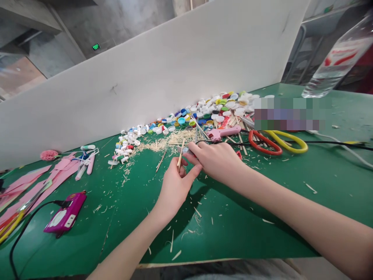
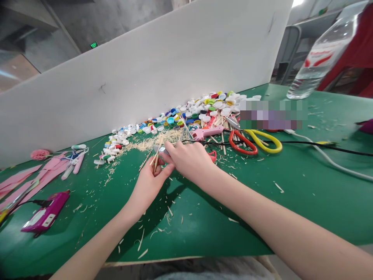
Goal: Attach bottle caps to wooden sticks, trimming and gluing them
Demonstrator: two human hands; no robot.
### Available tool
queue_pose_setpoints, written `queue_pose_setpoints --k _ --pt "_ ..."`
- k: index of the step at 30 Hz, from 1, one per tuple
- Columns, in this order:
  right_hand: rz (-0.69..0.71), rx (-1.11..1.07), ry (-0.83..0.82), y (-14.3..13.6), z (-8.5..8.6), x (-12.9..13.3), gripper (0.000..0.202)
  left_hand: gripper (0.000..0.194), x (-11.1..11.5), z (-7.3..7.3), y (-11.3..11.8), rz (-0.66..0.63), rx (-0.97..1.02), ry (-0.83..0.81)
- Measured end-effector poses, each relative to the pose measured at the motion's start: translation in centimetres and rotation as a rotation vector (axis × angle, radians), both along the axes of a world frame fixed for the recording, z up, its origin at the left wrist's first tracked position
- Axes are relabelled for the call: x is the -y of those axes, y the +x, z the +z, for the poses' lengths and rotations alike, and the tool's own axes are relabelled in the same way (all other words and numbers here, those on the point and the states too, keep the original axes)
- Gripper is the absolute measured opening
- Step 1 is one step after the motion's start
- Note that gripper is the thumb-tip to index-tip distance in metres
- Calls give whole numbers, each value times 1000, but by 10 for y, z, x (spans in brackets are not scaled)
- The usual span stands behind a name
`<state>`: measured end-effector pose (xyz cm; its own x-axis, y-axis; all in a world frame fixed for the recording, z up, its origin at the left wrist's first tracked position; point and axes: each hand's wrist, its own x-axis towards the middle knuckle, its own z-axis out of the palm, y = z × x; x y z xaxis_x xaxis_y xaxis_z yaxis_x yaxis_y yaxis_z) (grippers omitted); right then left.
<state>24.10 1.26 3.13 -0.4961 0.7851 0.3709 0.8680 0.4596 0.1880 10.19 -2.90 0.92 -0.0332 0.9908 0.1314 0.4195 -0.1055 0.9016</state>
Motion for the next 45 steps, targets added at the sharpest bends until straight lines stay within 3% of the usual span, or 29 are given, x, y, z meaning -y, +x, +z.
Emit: queue_pose_setpoints --k 10,15,17,21,26,30,40,45 --pt "-156 -32 -35 -15 3 12 50 39 2 4 2 86 -17 -5" --pt "-459 -99 -13 14 14 -4 49 44 14 14 3 145 -13 45" --pt "-473 -92 -8 27 18 -8 48 44 14 14 1 158 24 42" --pt "-396 -60 -78 25 19 -4 47 43 8 9 -5 139 89 -3" --pt "-131 -100 -72 1 9 8 46 36 5 5 -7 90 169 -34" --pt "28 -130 -65 -2 1 11 48 25 5 3 -5 16 234 -59" --pt "27 -146 -52 3 0 7 45 4 5 9 -3 -94 474 -204" --pt "3 -164 -85 5 1 7 45 15 5 9 -4 -137 572 -249"
